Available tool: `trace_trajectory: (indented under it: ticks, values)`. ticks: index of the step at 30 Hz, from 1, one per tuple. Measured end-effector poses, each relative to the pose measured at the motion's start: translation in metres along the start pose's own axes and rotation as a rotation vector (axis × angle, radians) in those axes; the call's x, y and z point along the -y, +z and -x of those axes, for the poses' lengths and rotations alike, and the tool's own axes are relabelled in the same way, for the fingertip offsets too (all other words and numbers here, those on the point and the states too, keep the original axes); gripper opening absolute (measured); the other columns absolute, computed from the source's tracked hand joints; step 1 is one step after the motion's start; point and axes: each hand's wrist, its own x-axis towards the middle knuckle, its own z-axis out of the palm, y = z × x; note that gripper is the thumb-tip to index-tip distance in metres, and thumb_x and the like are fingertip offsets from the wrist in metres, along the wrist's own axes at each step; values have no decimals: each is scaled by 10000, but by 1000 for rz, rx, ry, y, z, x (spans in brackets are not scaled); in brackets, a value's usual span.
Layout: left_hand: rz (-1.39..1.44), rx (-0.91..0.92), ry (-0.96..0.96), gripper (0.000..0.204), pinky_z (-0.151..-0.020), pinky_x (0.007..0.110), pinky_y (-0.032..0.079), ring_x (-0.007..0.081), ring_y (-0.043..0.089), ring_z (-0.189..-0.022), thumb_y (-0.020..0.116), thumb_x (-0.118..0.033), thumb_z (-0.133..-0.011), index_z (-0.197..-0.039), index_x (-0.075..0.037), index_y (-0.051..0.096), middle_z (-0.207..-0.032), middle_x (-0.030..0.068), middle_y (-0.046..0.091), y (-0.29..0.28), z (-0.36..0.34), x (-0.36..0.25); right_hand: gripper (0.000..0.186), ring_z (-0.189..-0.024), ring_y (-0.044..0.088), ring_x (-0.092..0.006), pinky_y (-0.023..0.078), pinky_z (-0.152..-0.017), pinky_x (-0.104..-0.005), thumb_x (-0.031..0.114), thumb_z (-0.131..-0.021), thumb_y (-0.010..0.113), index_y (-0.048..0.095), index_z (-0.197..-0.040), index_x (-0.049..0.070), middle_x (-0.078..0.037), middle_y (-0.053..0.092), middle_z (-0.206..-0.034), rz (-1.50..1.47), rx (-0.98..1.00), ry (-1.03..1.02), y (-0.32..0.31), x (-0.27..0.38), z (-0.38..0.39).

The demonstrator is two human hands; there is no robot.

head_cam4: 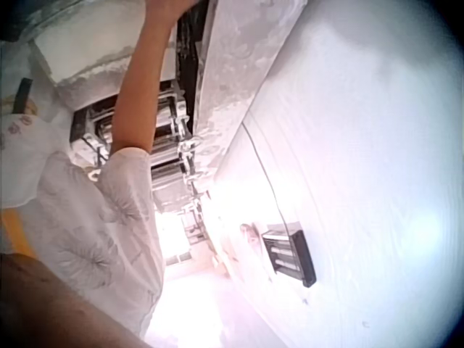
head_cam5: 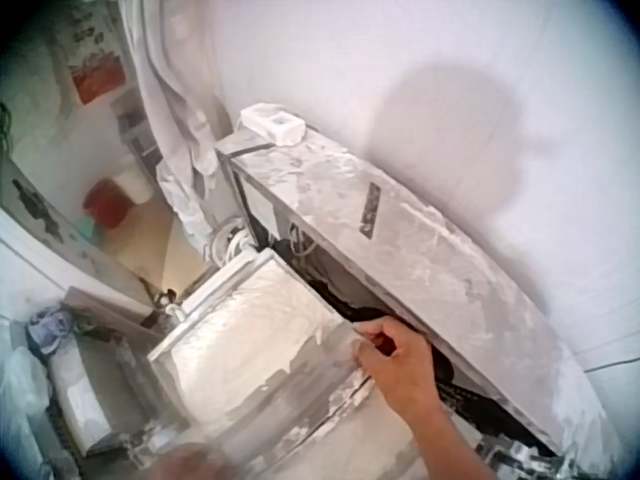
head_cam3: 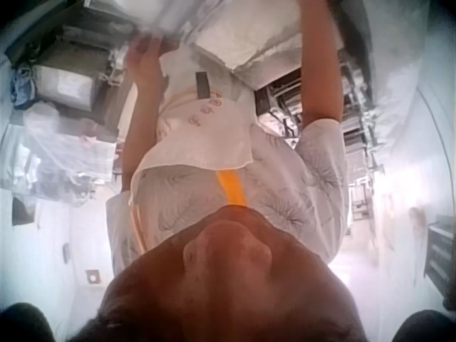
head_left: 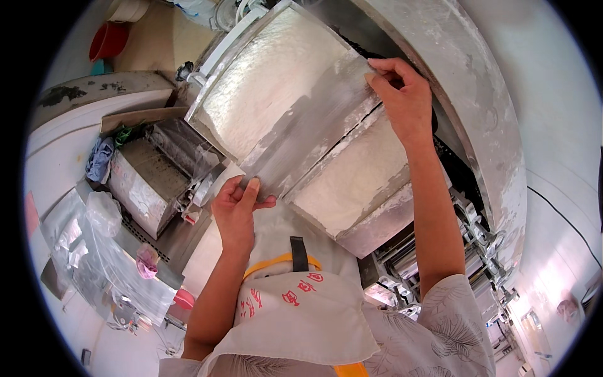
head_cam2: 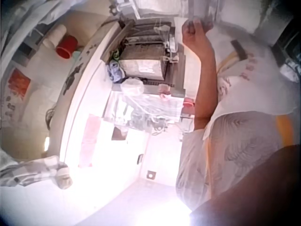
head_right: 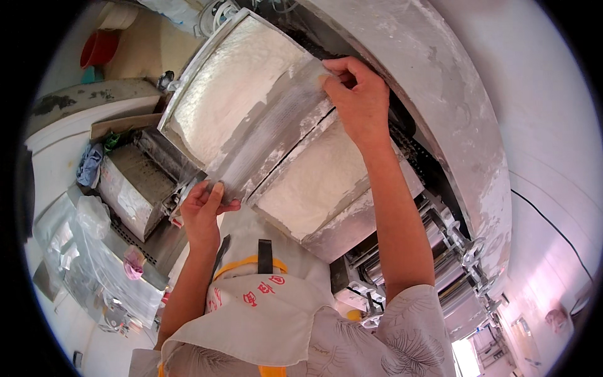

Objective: The person holds a rectangular metal mesh sheet and uses a wooden toothpick to clean the surface. They systematically poke and scrape the mesh with the toothpick to remove debris, occasionally turning the sheet to work on different areas.

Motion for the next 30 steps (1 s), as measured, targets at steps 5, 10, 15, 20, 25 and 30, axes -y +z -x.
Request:
trace_trajectory:
  ticks: [5,10,15,20,25,30]
  values:
    - [-13,-14,-5,384,-646,332,657,189,725,-656,772,-97,-1036,-1285,142,604,-738,-7,524,2,1,-3,232,-822,571,-61,504,-767,-244,42,-950,774,795,-1177,4,36,687,-904,-11,-6,-16,-1,-5,-1]
    - [1,2,-2,348,-644,331,657,178,718,-647,768,-93,-1039,-1264,126,620,-747,3,554,3,1,-4,227,-823,569,-54,494,-759,-241,41,-966,756,799,-1186,7,40,697,-915,53,-14,-64,1,-4,1]
    - [8,16,-1,346,-652,351,668,201,732,-660,770,-92,-1036,-1271,112,619,-777,24,605,1,0,-2,231,-813,572,-55,496,-767,-241,36,-979,731,803,-1197,9,40,709,-915,50,-16,-56,0,-7,0]
    - [11,30,-13,377,-673,378,683,257,768,-696,772,-96,-1034,-1308,99,602,-832,60,666,-6,-2,3,221,-792,576,-63,501,-769,-246,36,-986,721,800,-1190,2,37,720,-897,73,-43,-63,1,-2,2]
    - [33,100,-9,335,-700,384,686,257,771,-716,767,-105,-1041,-1270,92,621,-842,69,673,-11,-6,9,221,-839,602,-85,507,-782,-252,10,-997,709,792,-1202,5,7,732,-1000,134,-36,-179,-3,-7,6]
    - [121,123,-3,210,-800,386,688,208,767,-827,725,-86,-1064,-1193,69,667,-902,89,737,-26,16,0,272,-955,618,-96,517,-820,-256,-26,-1013,696,780,-1266,27,-17,707,-1200,46,-16,-361,3,24,31]
